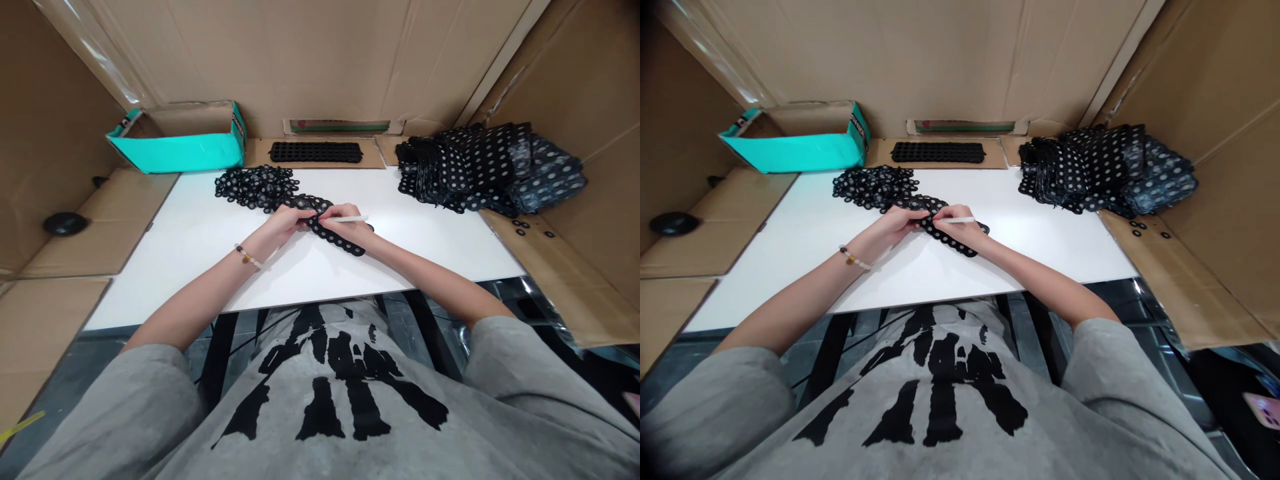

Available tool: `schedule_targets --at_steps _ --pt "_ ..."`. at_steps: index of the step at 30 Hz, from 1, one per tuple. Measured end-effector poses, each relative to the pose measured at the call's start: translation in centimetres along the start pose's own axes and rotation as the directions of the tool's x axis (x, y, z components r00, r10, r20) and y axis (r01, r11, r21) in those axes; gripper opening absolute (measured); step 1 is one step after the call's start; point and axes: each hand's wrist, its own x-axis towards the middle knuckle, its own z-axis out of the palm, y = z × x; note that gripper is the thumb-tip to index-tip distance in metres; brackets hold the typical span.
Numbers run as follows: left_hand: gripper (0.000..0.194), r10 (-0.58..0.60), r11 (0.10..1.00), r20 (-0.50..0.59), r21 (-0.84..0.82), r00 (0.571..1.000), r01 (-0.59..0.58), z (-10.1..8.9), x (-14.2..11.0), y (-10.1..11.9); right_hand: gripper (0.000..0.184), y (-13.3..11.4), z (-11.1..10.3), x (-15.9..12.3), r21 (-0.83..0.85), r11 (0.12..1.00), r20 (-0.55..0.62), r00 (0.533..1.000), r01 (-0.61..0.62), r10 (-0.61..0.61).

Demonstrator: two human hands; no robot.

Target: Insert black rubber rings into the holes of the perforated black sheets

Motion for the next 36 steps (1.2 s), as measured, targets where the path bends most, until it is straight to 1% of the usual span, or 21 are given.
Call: schedule_targets --at_steps 2,4,6,8,10,12,13,16,18,20,25,29,32,34,36 --pt "0.017 -0.013 0.999 0.011 0.031 1.0 0.013 -0.2 0.2 0.3 0.013 0.0 -0.1 0.1 0.003 1.0 0.003 1.0 0.006 -0.006" --pt "0.015 0.023 0.995 0.045 0.096 0.999 -0.028 -0.6 0.4 0.6 0.014 0.0 -0.2 0.1 0.019 1.0 0.002 1.0 0.009 -0.009" --pt "0.016 0.063 0.976 0.091 0.202 0.994 -0.08 -1.2 0.6 0.8 0.014 0.0 -0.3 0.0 0.043 0.999 0.003 1.0 0.0 0.0" --pt "0.019 0.069 0.932 0.112 0.348 0.991 -0.104 -1.8 0.7 0.9 0.013 -0.2 -0.3 0.0 0.067 0.998 0.018 1.0 -0.015 0.014" --pt "0.023 0.064 0.867 0.105 0.486 0.992 -0.107 -2.3 0.8 1.0 0.013 -0.2 -0.2 0.0 0.092 0.996 0.043 0.999 -0.019 0.015" --pt "0.022 0.076 0.817 0.105 0.563 0.991 -0.123 -2.5 0.9 1.0 0.014 -0.1 -0.1 0.0 0.125 0.992 0.066 0.998 -0.006 -0.002" --pt "0.022 0.08 0.807 0.112 0.576 0.991 -0.13 -2.6 1.0 1.0 0.016 0.0 -0.1 -0.1 0.141 0.99 0.074 0.997 0.004 -0.015" --pt "0.024 0.067 0.837 0.155 0.529 0.986 -0.14 -2.5 1.0 1.1 0.018 0.2 0.1 -0.1 0.154 0.988 0.098 0.994 0.032 -0.048" --pt "0.025 0.05 0.864 0.182 0.485 0.982 -0.134 -2.4 0.8 1.4 0.019 0.3 0.2 -0.1 0.127 0.991 0.107 0.993 0.037 -0.051" --pt "0.026 0.035 0.872 0.195 0.473 0.98 -0.125 -2.3 0.5 1.8 0.019 0.4 0.3 -0.1 0.107 0.994 0.11 0.993 0.031 -0.043" --pt "0.031 0.009 0.869 0.198 0.483 0.98 -0.105 -2.3 0.1 2.3 0.02 0.2 0.4 -0.3 0.1 0.994 0.1 0.994 0.041 -0.051" --pt "0.037 -0.011 0.902 0.209 0.425 0.978 -0.08 -2.2 0.2 1.9 0.018 0.1 0.7 -0.5 0.039 0.998 0.079 0.995 0.053 -0.056" --pt "0.039 -0.021 0.915 0.194 0.4 0.981 -0.06 -2.0 0.2 1.9 0.014 0.3 1.0 -0.5 -0.014 0.995 0.077 0.993 0.094 -0.093" --pt "0.042 -0.052 0.915 0.185 0.401 0.981 -0.027 -1.9 -0.1 2.3 0.012 0.5 1.3 -0.4 -0.054 0.991 0.072 0.991 0.119 -0.115" --pt "0.047 -0.116 0.913 0.186 0.407 0.976 0.031 -1.9 -0.4 2.8 0.011 0.5 1.4 -0.2 -0.081 0.989 0.065 0.991 0.123 -0.118"
